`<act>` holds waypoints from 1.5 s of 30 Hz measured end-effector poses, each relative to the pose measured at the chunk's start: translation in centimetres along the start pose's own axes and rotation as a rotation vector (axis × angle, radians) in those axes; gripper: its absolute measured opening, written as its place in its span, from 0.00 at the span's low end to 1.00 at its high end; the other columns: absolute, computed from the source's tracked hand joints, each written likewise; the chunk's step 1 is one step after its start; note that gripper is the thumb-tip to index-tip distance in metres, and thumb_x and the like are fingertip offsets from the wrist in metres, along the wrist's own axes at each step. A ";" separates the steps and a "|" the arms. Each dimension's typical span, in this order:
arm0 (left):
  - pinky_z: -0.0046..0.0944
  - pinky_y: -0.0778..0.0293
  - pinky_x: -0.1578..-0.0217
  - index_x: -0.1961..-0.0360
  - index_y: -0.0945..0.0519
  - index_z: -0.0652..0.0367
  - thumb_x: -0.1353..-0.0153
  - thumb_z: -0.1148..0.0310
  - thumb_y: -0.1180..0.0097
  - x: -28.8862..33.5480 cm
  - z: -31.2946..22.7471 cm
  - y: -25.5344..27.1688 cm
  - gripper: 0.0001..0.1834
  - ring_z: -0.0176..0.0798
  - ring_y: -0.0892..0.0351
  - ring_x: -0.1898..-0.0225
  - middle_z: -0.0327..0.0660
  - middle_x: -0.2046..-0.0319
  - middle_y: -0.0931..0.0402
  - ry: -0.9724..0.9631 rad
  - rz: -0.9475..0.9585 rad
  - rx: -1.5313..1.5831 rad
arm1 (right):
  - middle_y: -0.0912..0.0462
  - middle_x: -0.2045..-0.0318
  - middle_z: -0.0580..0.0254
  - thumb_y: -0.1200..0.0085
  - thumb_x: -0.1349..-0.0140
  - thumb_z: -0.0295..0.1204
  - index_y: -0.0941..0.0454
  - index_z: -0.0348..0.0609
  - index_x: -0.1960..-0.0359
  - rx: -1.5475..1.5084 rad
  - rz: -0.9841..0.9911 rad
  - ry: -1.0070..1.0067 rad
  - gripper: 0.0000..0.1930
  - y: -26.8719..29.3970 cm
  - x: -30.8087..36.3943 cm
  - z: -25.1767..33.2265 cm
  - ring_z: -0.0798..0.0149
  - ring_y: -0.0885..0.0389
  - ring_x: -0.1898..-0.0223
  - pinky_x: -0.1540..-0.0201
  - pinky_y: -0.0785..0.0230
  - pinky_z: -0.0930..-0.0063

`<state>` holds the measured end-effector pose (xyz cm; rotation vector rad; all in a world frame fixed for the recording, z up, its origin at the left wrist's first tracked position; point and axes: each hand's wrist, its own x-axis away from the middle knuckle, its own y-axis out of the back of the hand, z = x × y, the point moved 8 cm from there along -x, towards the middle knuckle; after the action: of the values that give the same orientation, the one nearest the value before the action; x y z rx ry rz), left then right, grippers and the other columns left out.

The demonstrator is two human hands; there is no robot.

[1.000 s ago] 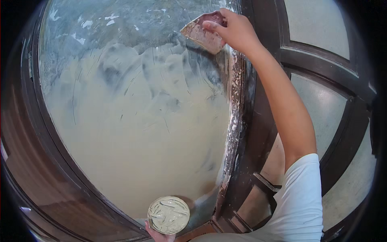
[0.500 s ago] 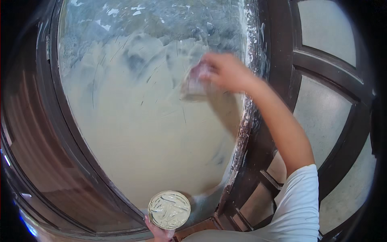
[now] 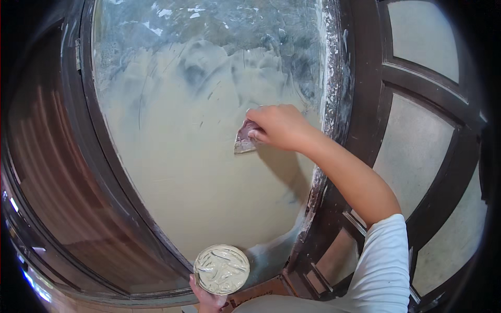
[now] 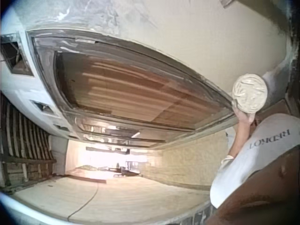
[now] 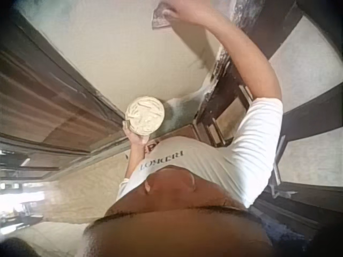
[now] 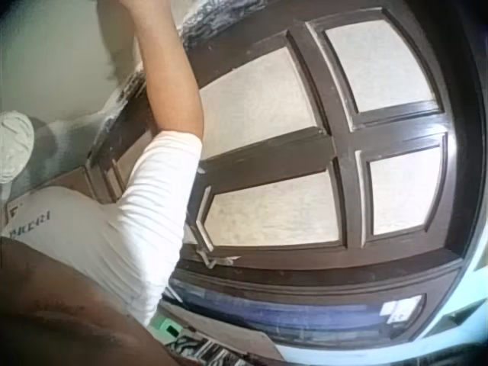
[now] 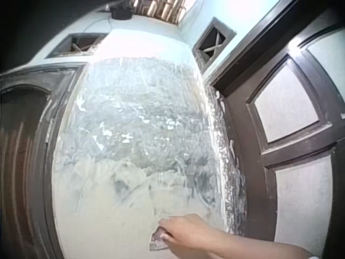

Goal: The person applies wall filler to a door frame using a putty knife, taking the filler from a putty container.

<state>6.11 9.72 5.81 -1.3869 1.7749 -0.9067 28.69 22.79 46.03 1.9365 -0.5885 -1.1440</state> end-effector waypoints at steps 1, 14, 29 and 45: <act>0.61 0.41 0.35 0.31 0.39 0.51 0.38 0.33 0.61 -0.1 -0.4 0.0 0.43 0.56 0.41 0.32 0.45 0.31 0.42 0.007 0.008 -0.004 | 0.17 0.66 0.53 0.42 0.40 0.43 0.23 0.46 0.58 0.004 -0.103 -0.053 0.16 1.3 -0.5 -0.6 0.46 0.18 0.61 0.59 0.27 0.54; 0.60 0.40 0.35 0.29 0.42 0.55 0.38 0.34 0.60 0.8 -4.4 3.6 0.45 0.57 0.39 0.33 0.48 0.31 0.42 0.003 -0.013 0.038 | 0.18 0.66 0.55 0.44 0.39 0.42 0.24 0.50 0.58 -0.015 0.096 0.017 0.13 -5.9 -1.2 6.6 0.47 0.19 0.62 0.60 0.27 0.52; 0.61 0.40 0.35 0.30 0.41 0.52 0.40 0.31 0.61 1.8 -6.6 6.5 0.46 0.57 0.41 0.31 0.46 0.30 0.43 0.011 -0.041 0.127 | 0.18 0.63 0.54 0.45 0.42 0.35 0.25 0.51 0.58 -0.056 0.147 0.100 0.11 -11.1 -3.5 16.9 0.50 0.17 0.60 0.61 0.25 0.53; 0.61 0.38 0.36 0.29 0.41 0.52 0.38 0.32 0.64 2.0 -7.7 11.6 0.45 0.57 0.38 0.33 0.47 0.31 0.42 -0.039 -0.102 0.108 | 0.19 0.65 0.50 0.55 0.35 0.31 0.31 0.47 0.48 -0.023 0.168 0.246 0.14 -17.7 -3.6 24.4 0.46 0.16 0.70 0.68 0.22 0.54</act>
<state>-6.52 10.70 -0.40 -1.4257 1.6143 -1.0078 5.55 25.90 26.65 1.9316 -0.5879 -0.7903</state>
